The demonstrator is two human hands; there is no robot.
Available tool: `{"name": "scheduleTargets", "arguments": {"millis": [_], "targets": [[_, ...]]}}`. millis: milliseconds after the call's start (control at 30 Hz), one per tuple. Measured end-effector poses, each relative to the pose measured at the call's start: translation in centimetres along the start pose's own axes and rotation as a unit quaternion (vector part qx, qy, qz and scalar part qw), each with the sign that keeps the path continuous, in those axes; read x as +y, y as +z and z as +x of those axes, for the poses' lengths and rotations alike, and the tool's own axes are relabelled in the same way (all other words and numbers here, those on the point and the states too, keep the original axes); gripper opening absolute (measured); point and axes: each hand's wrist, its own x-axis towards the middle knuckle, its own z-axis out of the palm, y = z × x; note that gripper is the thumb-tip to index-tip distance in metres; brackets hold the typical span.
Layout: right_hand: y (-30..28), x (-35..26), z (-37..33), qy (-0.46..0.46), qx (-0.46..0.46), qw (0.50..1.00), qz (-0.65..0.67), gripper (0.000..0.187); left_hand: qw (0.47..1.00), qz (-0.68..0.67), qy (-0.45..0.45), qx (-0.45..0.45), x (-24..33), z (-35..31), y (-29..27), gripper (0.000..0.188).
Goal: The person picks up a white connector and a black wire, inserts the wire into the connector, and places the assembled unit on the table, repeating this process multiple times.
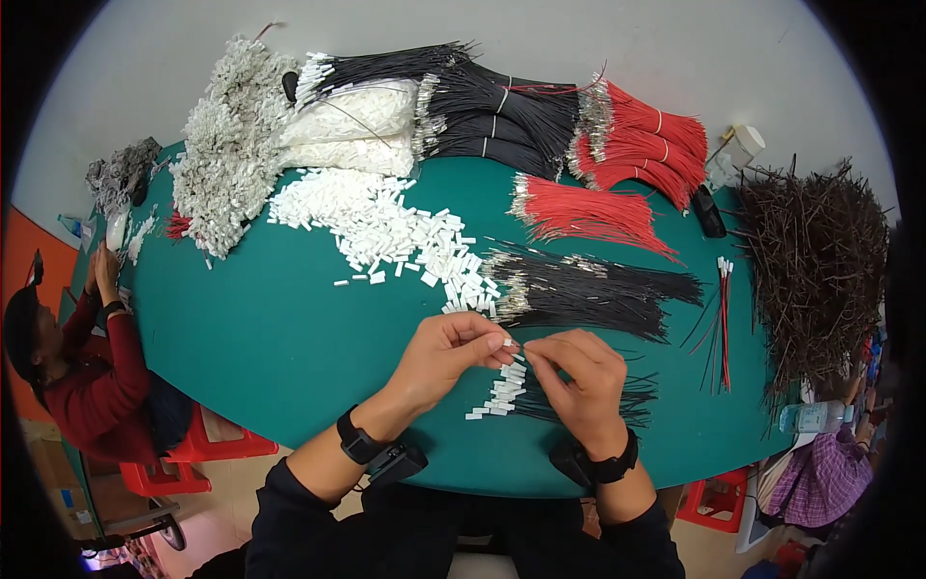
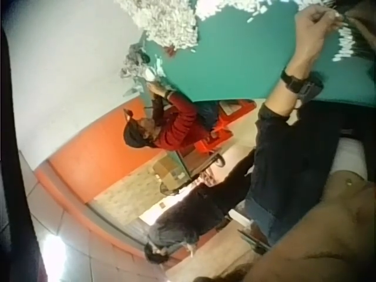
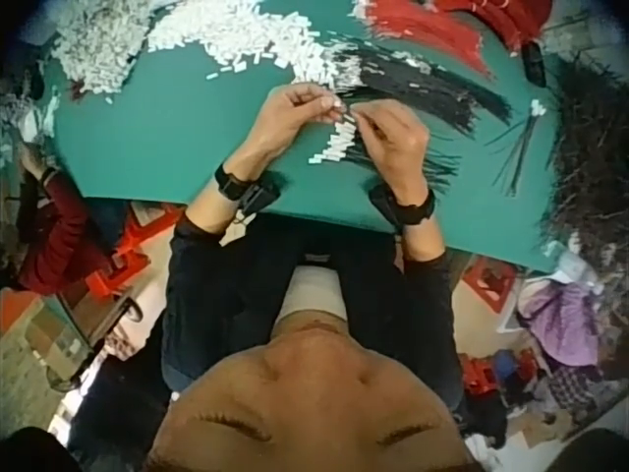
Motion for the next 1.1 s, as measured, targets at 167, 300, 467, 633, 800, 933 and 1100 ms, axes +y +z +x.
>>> {"name": "scheduleTargets", "arguments": {"millis": [167, 300, 467, 633, 800, 933, 1100], "targets": [[0.22, 0.07, -0.12, 0.009, 0.003, 1.000, 0.013, 0.020, 1.000, -0.003, -0.007, -0.001, -0.28, -0.04, 0.06, 0.018], [0.29, -0.07, -0.14, 0.021, -0.005, 0.999, 0.031, 0.020, 1.000, -0.002, 0.002, -0.007, -0.29, -0.11, 0.25, 0.018], [0.27, -0.04, -0.02, 0.018, -0.012, 1.000, 0.021, 0.020, 1.000, 0.002, 0.003, -0.009, -0.18, -0.02, 0.23, 0.018], [0.16, -0.08, 0.02, 0.007, -0.019, 1.000, 0.009, 0.020, 1.000, 0.016, -0.007, -0.018, -0.01, 0.01, 0.18, 0.017], [0.07, 0.16, -0.09, 0.004, -0.024, 1.000, 0.016, 0.020, 0.999, 0.028, 0.002, -0.028, -0.08, 0.03, 0.18, 0.016], [-0.08, 0.11, 0.10, -0.006, -0.022, 1.000, 0.004, 0.019, 0.998, 0.064, 0.024, -0.004, 0.21, -0.07, -0.01, 0.016], [-0.44, 0.09, -0.06, -0.003, -0.036, 0.999, -0.015, 0.018, 0.997, 0.074, 0.025, -0.028, -0.24, 0.02, -0.06, 0.015]]}}
